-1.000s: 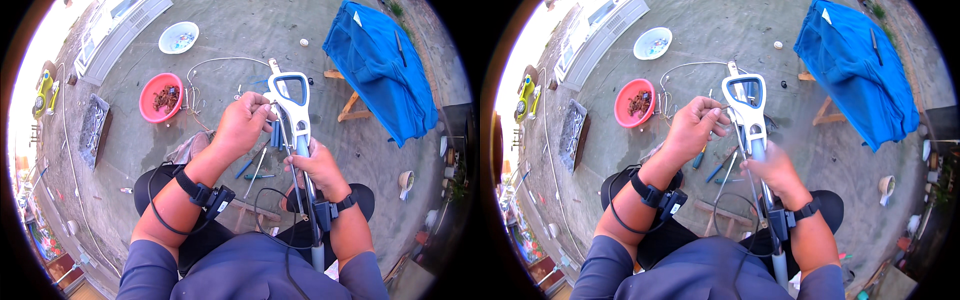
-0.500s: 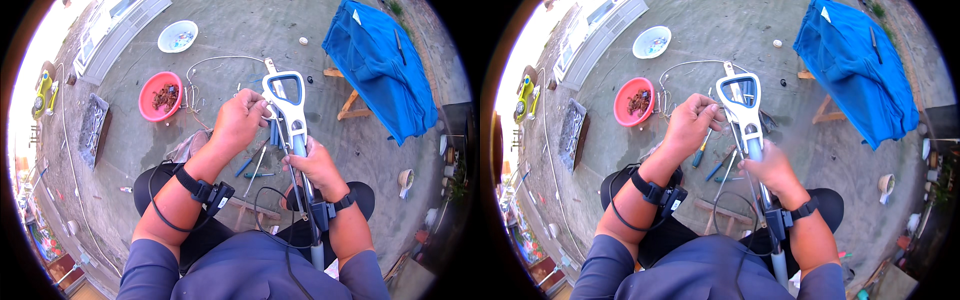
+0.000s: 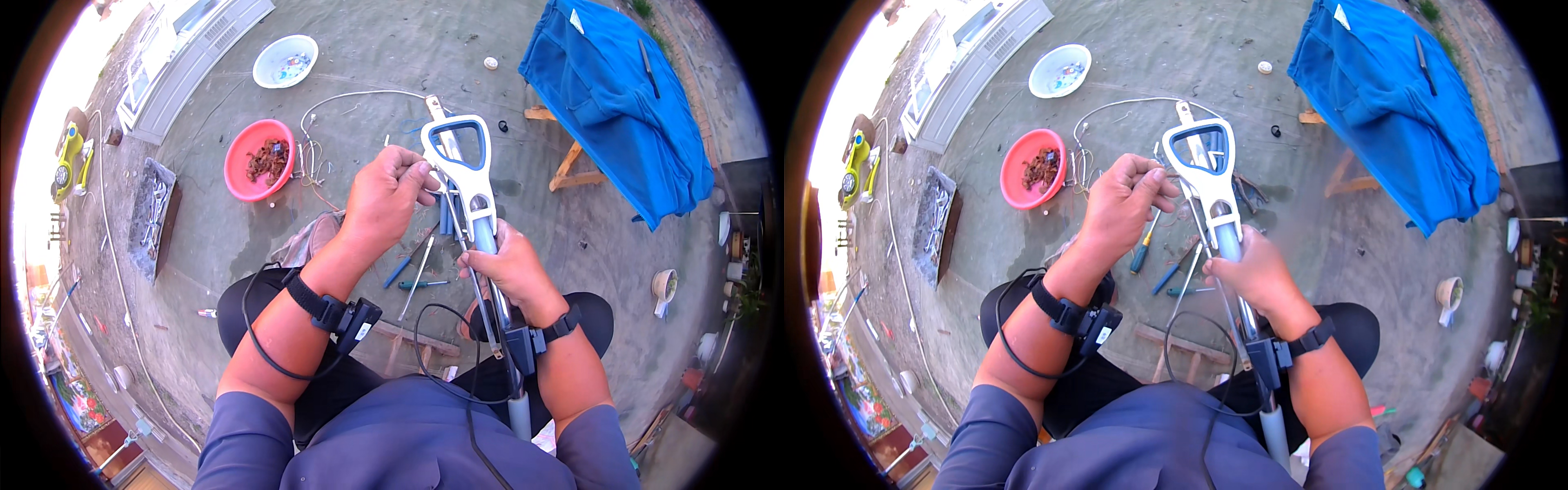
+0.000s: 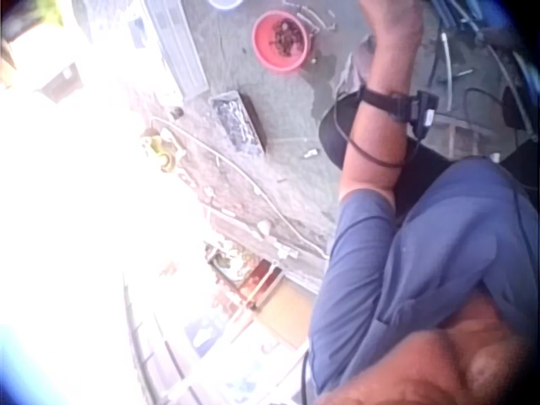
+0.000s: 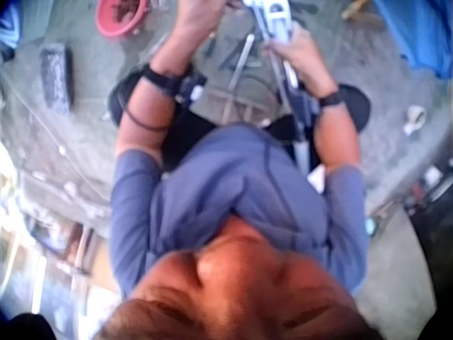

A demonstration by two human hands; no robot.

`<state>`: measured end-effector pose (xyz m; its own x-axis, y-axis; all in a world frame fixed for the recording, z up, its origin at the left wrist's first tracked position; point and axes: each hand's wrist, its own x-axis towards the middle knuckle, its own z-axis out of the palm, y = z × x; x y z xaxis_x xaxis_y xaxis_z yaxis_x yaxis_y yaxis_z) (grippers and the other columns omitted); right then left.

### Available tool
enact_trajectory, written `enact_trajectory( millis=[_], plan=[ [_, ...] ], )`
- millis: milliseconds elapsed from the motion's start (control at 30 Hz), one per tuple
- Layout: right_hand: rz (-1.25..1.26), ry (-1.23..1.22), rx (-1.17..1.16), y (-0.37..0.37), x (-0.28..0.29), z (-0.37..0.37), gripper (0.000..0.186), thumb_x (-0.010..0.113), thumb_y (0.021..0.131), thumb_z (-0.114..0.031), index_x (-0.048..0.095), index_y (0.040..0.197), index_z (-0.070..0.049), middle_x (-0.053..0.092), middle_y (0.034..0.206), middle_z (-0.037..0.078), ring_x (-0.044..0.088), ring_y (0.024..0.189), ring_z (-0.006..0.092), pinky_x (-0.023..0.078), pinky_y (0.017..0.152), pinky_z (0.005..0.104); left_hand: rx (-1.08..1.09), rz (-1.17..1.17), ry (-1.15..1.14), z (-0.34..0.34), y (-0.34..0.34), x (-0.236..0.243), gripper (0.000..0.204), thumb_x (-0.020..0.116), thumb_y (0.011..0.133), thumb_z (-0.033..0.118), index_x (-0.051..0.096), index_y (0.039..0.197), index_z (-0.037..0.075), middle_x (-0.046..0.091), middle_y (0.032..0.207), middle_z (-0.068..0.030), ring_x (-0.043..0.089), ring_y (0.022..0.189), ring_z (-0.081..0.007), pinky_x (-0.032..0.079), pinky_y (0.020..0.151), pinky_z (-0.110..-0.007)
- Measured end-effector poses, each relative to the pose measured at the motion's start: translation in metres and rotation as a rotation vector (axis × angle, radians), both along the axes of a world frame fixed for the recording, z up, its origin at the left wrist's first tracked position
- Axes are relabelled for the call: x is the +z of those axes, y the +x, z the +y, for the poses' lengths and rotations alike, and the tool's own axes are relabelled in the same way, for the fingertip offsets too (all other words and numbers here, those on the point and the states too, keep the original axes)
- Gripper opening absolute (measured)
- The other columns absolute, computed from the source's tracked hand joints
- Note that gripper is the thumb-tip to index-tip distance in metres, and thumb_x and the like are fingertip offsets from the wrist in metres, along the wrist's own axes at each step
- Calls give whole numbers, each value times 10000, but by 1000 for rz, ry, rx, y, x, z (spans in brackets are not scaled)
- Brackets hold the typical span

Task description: The person disassembles and reassembles components of a white and silver vacuum cleaner nozzle using pliers and by hand.

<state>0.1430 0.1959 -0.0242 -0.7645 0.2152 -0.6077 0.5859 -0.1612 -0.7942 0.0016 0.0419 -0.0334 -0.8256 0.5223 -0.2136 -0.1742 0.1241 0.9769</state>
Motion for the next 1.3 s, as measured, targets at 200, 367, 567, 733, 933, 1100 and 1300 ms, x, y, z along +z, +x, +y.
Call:
enact_trajectory(
  millis=[200, 367, 567, 733, 933, 1100, 1300],
  plan=[
    [17, -2, 5, 1, 0, -2, 409, 673, 791, -8, 494, 1151, 61, 650, 899, 113, 673, 736, 162, 558, 654, 288, 4, -21, 0, 3, -1, -11, 159, 560, 986, 133, 564, 1045, -15, 685, 856, -93, 659, 714, -124, 498, 620, -235],
    [36, 1, 14, 2, -3, -2, 393, 698, 788, -32, 491, 1116, 28, 635, 860, 102, 663, 709, 166, 539, 629, 279, 2, -23, -20, 4, -1, -13, 162, 574, 978, 127, 572, 1029, -27, 678, 833, -96, 658, 707, -134, 514, 629, -252],
    [28, 90, 73, 5, -11, 1, 397, 714, 779, -37, 498, 1108, 20, 628, 852, 89, 663, 710, 155, 523, 592, 270, -5, -11, -73, 5, -3, -17, 148, 605, 958, 116, 593, 1000, -25, 679, 803, -90, 653, 698, -127, 516, 623, -248],
    [38, 53, 56, 8, -11, 0, 391, 732, 758, -62, 529, 1081, 23, 629, 858, 83, 656, 721, 149, 523, 610, 275, -28, 42, -105, 4, -3, -23, 137, 625, 937, 93, 606, 1013, -19, 685, 808, -80, 649, 704, -115, 518, 630, -244],
    [2, -40, 6, 6, 1, -5, 411, 734, 736, -90, 568, 1089, 39, 648, 906, 83, 641, 750, 142, 529, 680, 292, -111, -89, -17, 4, -3, -23, 164, 616, 933, 86, 623, 1062, -15, 703, 912, -69, 676, 786, -128, 512, 636, -244],
    [43, -6, 2, 8, -3, -4, 426, 696, 744, -90, 573, 1132, 36, 637, 950, 68, 614, 794, 122, 509, 713, 274, -162, -82, -28, -1, -4, -24, 195, 603, 933, 78, 630, 1101, -17, 708, 951, -72, 680, 816, -135, 516, 645, -258],
    [45, -18, 9, 9, -2, -4, 406, 721, 748, -93, 540, 1091, 24, 560, 879, 44, 565, 704, 115, 495, 632, 265, -178, 119, -217, -3, -2, -19, 162, 626, 914, 94, 648, 1012, -33, 711, 863, -74, 672, 773, -123, 526, 674, -271]
  ],
)
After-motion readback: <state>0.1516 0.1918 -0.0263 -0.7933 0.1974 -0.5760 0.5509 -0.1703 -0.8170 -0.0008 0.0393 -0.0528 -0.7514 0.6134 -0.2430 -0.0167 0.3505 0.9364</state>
